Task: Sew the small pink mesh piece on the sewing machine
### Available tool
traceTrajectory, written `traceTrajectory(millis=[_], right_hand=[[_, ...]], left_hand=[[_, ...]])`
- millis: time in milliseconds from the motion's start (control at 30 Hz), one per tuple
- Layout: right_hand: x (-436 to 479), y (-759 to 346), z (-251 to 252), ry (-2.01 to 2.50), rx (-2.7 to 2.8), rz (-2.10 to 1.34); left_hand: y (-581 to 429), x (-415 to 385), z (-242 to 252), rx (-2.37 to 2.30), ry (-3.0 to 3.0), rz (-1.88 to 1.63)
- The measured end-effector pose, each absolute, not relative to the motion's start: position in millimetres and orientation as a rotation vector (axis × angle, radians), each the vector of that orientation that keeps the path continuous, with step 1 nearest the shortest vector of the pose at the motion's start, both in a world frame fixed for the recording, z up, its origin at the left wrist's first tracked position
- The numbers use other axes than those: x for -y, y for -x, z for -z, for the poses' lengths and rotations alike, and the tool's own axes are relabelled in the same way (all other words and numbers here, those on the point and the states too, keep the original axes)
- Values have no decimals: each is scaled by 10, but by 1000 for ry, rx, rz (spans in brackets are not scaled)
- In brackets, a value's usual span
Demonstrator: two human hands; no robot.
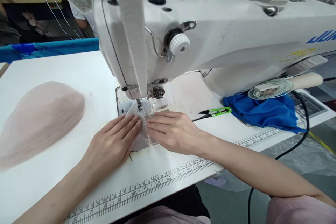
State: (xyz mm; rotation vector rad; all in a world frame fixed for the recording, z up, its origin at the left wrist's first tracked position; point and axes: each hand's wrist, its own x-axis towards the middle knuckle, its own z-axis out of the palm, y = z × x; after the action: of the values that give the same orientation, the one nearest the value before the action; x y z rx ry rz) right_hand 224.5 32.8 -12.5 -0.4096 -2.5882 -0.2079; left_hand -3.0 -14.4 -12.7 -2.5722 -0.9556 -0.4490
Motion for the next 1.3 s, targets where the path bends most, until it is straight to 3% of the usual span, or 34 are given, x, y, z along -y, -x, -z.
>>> traceTrajectory(millis=[1300], right_hand=[[-426, -2199, 234, 437, 2521, 424]], left_hand=[[36, 102, 124, 977, 2596, 502]])
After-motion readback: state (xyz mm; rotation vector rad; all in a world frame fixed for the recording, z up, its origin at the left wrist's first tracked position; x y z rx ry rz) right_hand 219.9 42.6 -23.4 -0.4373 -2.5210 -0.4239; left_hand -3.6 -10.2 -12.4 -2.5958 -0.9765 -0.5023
